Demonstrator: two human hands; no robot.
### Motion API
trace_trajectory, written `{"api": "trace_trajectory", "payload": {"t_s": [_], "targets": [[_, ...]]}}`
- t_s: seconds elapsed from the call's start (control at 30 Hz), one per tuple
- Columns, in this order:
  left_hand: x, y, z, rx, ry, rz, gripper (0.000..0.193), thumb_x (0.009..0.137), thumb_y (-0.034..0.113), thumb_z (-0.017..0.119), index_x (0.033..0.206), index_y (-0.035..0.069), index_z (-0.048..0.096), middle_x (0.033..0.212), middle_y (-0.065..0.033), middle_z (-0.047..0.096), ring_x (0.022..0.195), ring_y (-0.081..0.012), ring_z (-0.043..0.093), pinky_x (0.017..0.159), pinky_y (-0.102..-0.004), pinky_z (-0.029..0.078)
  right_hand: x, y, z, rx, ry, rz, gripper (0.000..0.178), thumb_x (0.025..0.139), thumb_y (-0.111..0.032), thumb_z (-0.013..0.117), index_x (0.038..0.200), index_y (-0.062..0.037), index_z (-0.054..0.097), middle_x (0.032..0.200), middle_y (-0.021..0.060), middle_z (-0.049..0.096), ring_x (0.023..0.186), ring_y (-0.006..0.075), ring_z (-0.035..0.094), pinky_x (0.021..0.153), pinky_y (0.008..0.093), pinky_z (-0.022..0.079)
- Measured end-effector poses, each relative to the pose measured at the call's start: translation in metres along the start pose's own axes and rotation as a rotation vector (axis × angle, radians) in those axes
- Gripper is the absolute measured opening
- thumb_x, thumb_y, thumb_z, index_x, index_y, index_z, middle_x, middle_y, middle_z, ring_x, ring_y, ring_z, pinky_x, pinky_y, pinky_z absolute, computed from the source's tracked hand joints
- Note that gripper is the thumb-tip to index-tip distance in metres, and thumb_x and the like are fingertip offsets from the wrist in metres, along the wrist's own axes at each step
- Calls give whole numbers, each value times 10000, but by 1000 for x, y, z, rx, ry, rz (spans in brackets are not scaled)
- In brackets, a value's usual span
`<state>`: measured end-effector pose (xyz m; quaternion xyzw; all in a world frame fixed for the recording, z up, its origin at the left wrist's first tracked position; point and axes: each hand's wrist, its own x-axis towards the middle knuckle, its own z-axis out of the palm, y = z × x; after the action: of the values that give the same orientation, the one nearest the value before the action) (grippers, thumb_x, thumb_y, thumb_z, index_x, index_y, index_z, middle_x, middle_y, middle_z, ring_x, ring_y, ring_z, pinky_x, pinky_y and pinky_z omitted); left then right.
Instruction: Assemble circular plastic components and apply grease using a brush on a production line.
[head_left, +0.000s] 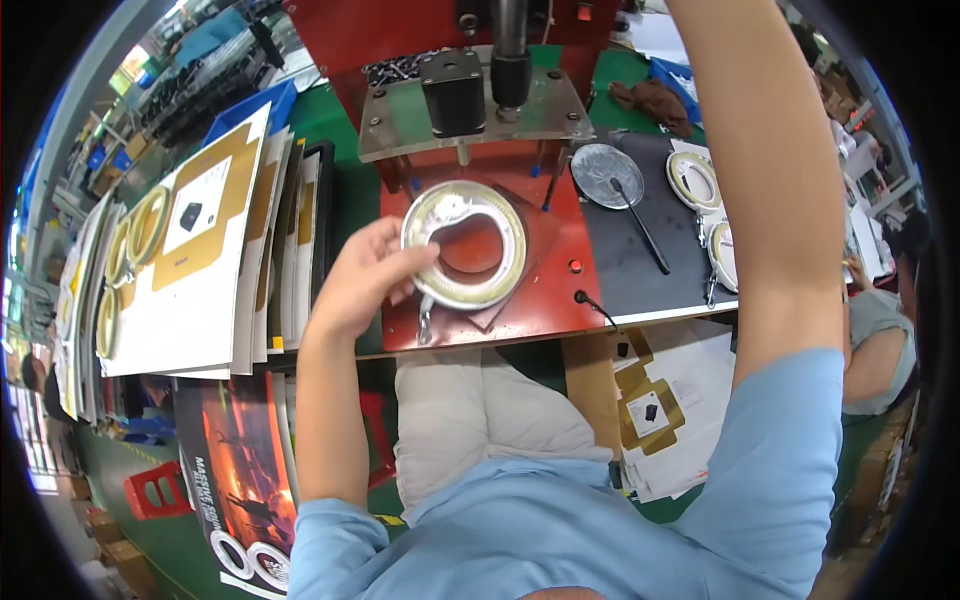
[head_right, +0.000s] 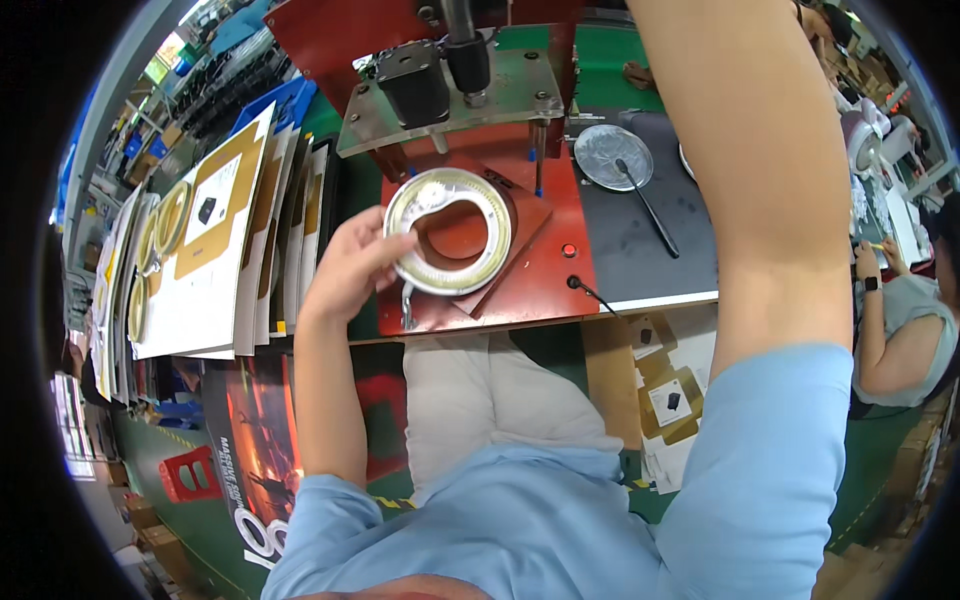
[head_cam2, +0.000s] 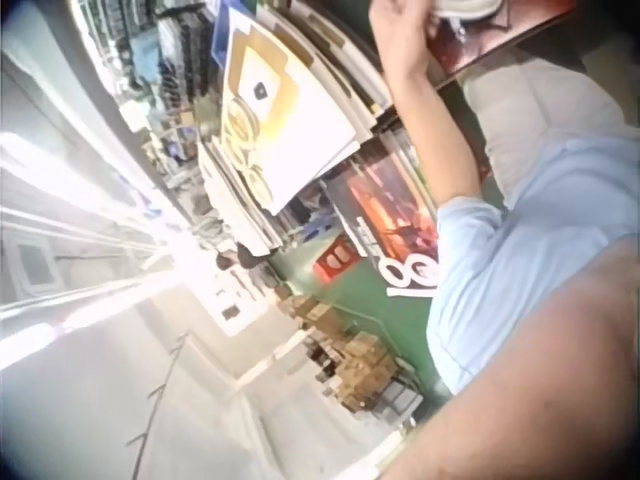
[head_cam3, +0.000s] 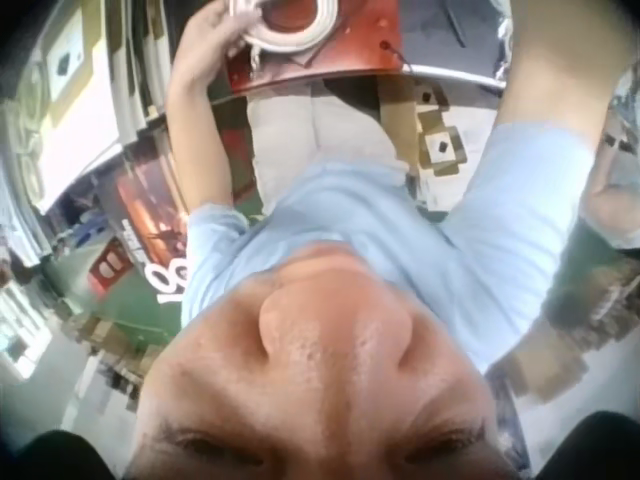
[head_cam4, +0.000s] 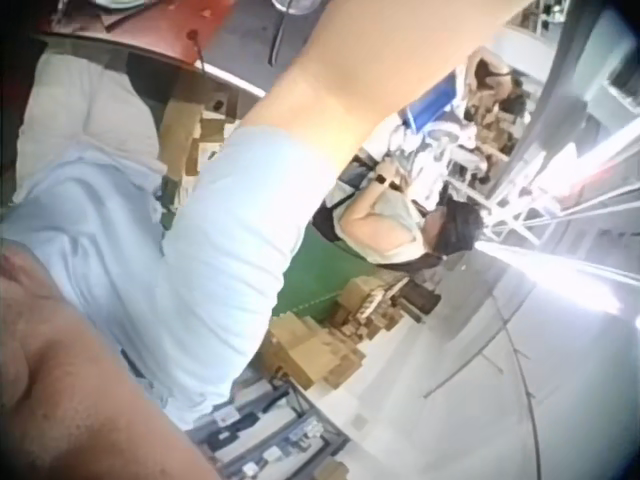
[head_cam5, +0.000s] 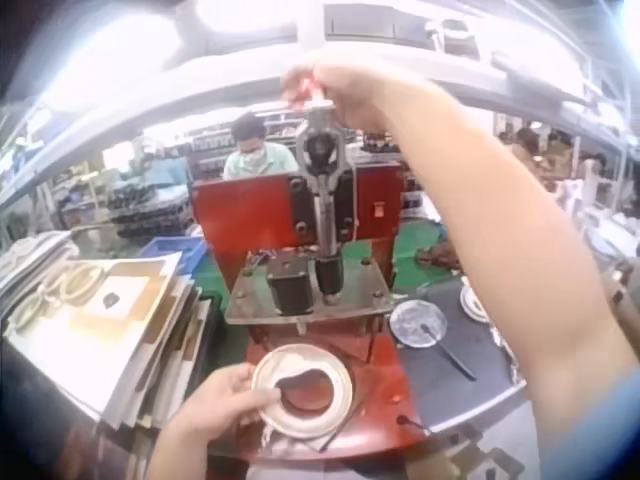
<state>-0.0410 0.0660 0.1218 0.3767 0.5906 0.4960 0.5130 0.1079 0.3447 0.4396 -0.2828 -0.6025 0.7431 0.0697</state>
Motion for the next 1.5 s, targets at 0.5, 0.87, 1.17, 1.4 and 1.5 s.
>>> {"api": "trace_trajectory", "payload": {"t_s": [0.5,0.87,1.17,1.4,1.5], "targets": [[-91,-67,72,-293,-21,353,462,1011,288,716,1302,-18,528,1036,-115,685,705,-68,592,540,-168,406,-145,369,52,-464,446,-599,250,1049,-156,621,1250,-9,630,859,66,695,815,137,692,730,299,548],[-66,-67,209,-71,-508,145,413,932,-45,724,1322,-27,591,1140,-102,701,906,-85,620,822,-242,520,-272,499,-29,355,887,-512,412,1121,-319,432,1290,8,616,783,5,630,550,39,511,468,182,389],[-79,-104,182,212,-383,104,249,899,-24,776,1134,-19,696,1024,-52,715,877,-94,642,783,-241,517,-444,560,-274,288,1487,-396,448,1103,-386,513,1273,3,655,812,11,661,621,64,537,527,198,383],[-106,-121,151,207,-142,14,219,923,-7,770,1125,-28,688,1010,-36,687,914,-98,637,833,-247,519,-412,593,-380,45,1613,-41,487,1064,-516,551,1028,-53,699,765,46,694,549,93,561,517,244,449],[-119,-126,131,286,-56,-21,215,932,57,783,1122,-6,705,984,1,687,899,-73,626,818,-246,516,-423,642,-439,-144,1611,-27,518,1069,-516,539,962,-47,729,751,26,676,625,108,621,554,269,497]]}}
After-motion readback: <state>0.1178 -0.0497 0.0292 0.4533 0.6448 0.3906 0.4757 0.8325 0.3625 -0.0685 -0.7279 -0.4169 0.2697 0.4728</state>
